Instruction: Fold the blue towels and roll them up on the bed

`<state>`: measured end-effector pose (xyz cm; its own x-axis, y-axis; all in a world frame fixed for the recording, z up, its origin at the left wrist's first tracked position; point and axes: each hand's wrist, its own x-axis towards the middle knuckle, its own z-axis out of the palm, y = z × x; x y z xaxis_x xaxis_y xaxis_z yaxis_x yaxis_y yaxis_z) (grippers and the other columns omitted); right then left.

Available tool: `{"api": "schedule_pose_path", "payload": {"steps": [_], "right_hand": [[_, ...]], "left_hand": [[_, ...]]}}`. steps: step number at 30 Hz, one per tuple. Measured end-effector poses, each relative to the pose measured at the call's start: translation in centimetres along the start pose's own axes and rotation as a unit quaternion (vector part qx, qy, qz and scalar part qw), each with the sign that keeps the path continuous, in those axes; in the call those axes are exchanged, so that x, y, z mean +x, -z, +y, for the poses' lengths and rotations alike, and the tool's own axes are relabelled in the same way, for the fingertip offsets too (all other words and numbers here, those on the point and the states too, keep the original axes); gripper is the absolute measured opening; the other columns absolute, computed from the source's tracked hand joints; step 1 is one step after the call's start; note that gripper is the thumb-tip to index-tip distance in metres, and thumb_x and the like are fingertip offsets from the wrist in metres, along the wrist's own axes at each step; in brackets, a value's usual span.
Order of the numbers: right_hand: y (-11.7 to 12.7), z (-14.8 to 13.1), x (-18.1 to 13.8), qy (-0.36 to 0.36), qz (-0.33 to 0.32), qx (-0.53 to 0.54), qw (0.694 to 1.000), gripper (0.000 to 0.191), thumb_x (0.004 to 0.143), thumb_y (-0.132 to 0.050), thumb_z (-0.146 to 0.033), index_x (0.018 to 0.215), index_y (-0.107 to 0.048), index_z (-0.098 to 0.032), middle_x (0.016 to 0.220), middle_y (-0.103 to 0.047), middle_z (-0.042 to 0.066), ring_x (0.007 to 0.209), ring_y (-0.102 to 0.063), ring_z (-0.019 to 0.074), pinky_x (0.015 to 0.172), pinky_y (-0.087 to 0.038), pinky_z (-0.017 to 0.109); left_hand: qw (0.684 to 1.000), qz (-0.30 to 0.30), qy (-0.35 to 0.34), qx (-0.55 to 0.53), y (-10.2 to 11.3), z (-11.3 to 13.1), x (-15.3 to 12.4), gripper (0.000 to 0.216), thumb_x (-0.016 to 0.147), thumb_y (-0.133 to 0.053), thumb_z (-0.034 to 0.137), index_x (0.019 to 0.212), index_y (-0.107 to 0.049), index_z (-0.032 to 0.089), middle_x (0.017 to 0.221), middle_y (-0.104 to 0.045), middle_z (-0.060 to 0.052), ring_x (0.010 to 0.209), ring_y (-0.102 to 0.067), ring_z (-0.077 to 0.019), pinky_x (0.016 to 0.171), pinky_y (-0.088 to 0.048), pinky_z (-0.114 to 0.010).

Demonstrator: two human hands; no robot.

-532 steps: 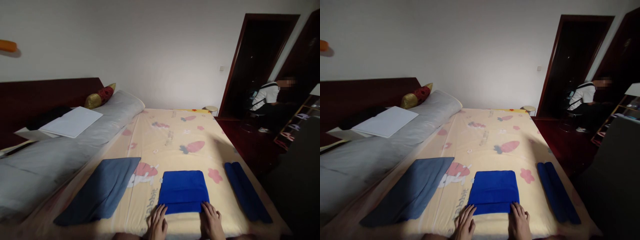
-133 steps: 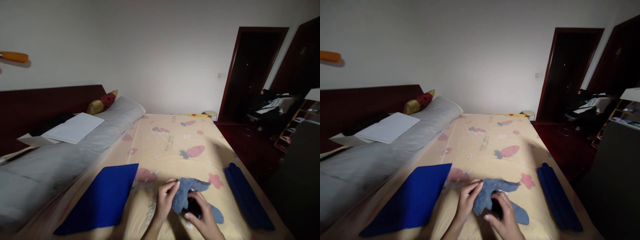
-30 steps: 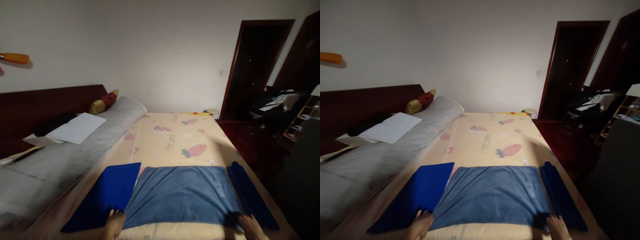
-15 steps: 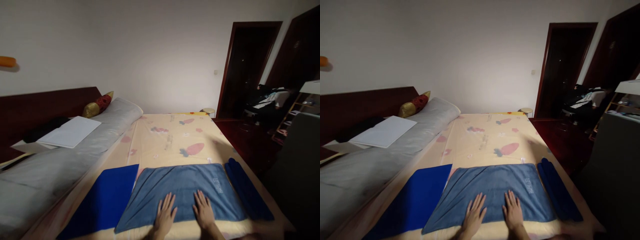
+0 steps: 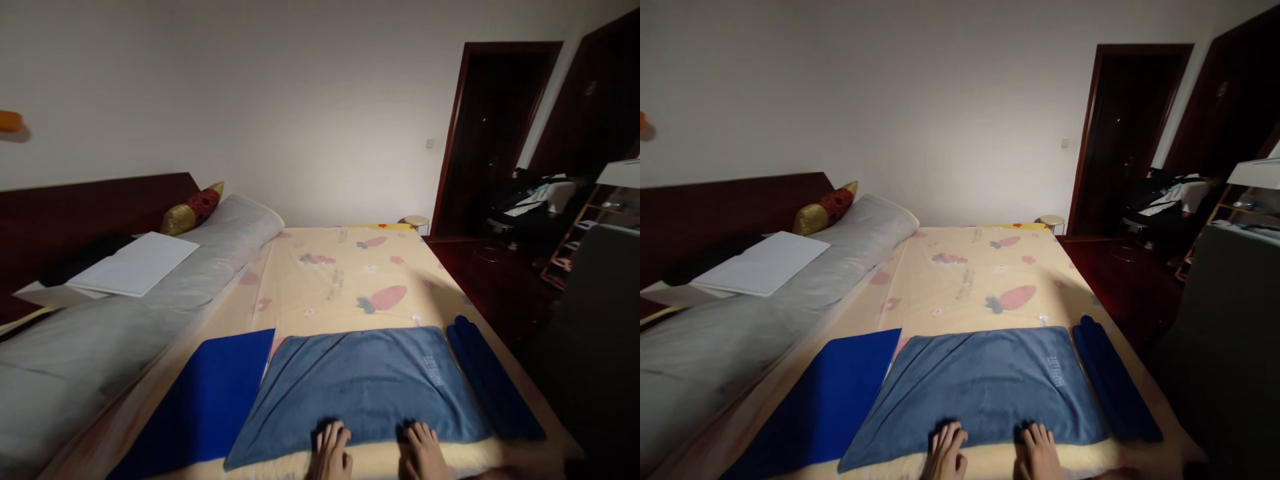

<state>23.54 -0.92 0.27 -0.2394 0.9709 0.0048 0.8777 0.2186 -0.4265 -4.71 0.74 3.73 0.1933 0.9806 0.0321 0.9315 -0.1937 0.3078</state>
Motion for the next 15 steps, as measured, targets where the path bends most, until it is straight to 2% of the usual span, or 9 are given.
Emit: {"api": "schedule_pose_path", "payload": {"steps": [2, 4, 7, 9, 10, 12, 13, 15], "right_hand": [[-0.2, -0.3, -0.2, -0.016, -0.014, 0.010, 1.000, 0.040, 0.075, -0.054, -0.028, 0.115, -0.057, -0.027, 0.125, -0.059, 0.007, 0.117, -0.049, 0.0298, 0.099, -0.035, 0.042], [0.1, -0.4, -0.5, -0.015, -0.016, 0.018, 1.000, 0.036, 0.076, -0.053, -0.028, 0.112, -0.058, -0.027, 0.123, -0.059, 0.007, 0.116, -0.050, 0.0289, 0.099, -0.034, 0.042], [1.4, -0.5, -0.8, 0.016, -0.019, 0.021, 0.999, 0.025, 0.076, -0.055, -0.031, 0.100, -0.060, -0.027, 0.110, -0.063, 0.005, 0.105, -0.054, 0.0269, 0.093, -0.037, 0.041], [2.4, -1.0, -0.6, 0.030, -0.007, 0.025, 0.999, 0.015, 0.081, -0.052, -0.034, 0.090, -0.060, -0.026, 0.099, -0.064, 0.004, 0.097, -0.057, 0.0247, 0.091, -0.040, 0.040], [2.8, -1.4, -0.2, 0.027, 0.007, 0.028, 0.999, 0.016, 0.085, -0.048, -0.036, 0.086, -0.060, -0.026, 0.096, -0.065, 0.004, 0.095, -0.058, 0.0236, 0.090, -0.041, 0.039], [3.4, -2.6, 1.1, 0.011, 0.049, 0.033, 0.998, 0.025, 0.091, -0.039, -0.036, 0.090, -0.062, -0.027, 0.097, -0.066, 0.004, 0.095, -0.059, 0.0220, 0.089, -0.043, 0.038], [3.5, -3.3, 2.0, 0.008, 0.071, 0.036, 0.997, 0.029, 0.093, -0.036, -0.036, 0.100, -0.062, -0.028, 0.104, -0.066, 0.005, 0.099, -0.059, 0.0217, 0.091, -0.043, 0.038], [3.2, -4.7, 4.3, 0.010, 0.101, 0.039, 0.994, 0.039, 0.095, -0.032, -0.038, 0.126, -0.053, -0.029, 0.128, -0.060, 0.006, 0.117, -0.054, 0.0224, 0.098, -0.041, 0.040]], "left_hand": [[0.999, -0.016, 0.032, -0.003, 0.0, 0.4, -0.8, 0.040, 0.063, -0.046, 0.011, 0.093, -0.061, 0.032, 0.106, -0.065, -0.003, 0.102, -0.056, -0.0237, 0.089, -0.043, -0.039], [0.999, -0.017, 0.036, -0.007, 0.6, 0.5, -1.2, 0.034, 0.063, -0.045, 0.010, 0.086, -0.059, 0.031, 0.096, -0.063, -0.003, 0.097, -0.056, -0.0225, 0.086, -0.042, -0.037], [0.999, -0.027, 0.027, -0.018, 1.7, 0.4, -0.8, 0.026, 0.066, -0.046, 0.009, 0.077, -0.058, 0.029, 0.091, -0.063, -0.001, 0.098, -0.056, -0.0206, 0.089, -0.041, -0.034], [0.998, -0.039, 0.043, -0.024, 2.2, 0.5, 0.0, 0.022, 0.072, -0.045, 0.011, 0.073, -0.059, 0.029, 0.089, -0.064, -0.002, 0.096, -0.058, -0.0195, 0.088, -0.043, -0.032], [0.998, -0.039, 0.052, -0.025, 2.5, 0.8, 0.6, 0.022, 0.075, -0.044, 0.013, 0.072, -0.060, 0.028, 0.089, -0.065, -0.003, 0.094, -0.059, -0.0191, 0.086, -0.044, -0.031], [0.998, -0.024, 0.056, -0.025, 2.8, 1.9, 2.1, 0.027, 0.079, -0.040, 0.015, 0.075, -0.063, 0.027, 0.092, -0.067, -0.005, 0.091, -0.061, -0.0190, 0.085, -0.046, -0.031], [0.999, -0.012, 0.045, -0.027, 2.9, 2.7, 2.9, 0.030, 0.080, -0.038, 0.015, 0.083, -0.066, 0.026, 0.099, -0.068, -0.006, 0.096, -0.062, -0.0194, 0.088, -0.046, -0.031], [0.999, 0.003, -0.004, -0.033, 2.6, 4.3, 4.7, 0.043, 0.082, -0.035, 0.016, 0.114, -0.062, 0.024, 0.125, -0.063, -0.007, 0.117, -0.055, -0.0198, 0.100, -0.042, -0.033]]}}
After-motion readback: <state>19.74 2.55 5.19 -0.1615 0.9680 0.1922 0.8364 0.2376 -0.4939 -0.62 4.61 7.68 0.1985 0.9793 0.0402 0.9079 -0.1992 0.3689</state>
